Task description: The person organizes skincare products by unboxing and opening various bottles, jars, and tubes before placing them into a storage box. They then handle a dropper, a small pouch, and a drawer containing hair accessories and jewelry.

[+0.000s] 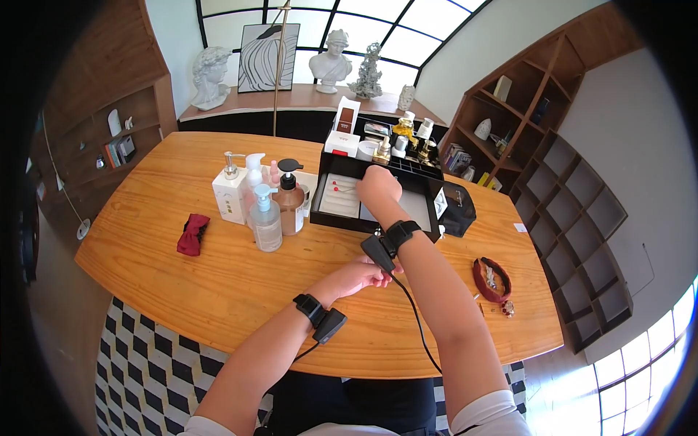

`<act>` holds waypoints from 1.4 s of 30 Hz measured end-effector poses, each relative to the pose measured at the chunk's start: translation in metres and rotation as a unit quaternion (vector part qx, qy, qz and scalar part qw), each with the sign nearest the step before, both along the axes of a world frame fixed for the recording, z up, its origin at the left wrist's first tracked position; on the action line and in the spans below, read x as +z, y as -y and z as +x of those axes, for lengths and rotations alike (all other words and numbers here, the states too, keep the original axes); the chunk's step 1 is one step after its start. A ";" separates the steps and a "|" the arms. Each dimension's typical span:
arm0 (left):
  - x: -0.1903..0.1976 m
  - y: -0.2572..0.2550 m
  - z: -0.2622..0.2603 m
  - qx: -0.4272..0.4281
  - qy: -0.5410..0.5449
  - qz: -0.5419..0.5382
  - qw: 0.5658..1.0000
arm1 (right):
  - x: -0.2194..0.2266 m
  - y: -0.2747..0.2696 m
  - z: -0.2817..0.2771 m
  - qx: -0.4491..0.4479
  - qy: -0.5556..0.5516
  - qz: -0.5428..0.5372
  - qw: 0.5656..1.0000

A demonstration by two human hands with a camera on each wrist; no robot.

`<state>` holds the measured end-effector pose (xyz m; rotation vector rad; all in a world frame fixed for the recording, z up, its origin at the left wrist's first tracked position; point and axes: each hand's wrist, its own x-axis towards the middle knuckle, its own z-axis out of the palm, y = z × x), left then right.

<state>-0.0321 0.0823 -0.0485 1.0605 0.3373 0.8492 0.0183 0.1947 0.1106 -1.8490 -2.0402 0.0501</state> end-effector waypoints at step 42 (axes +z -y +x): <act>0.017 0.011 0.000 0.050 0.016 -0.037 0.998 | -0.019 0.061 0.028 0.297 -0.067 0.133 0.943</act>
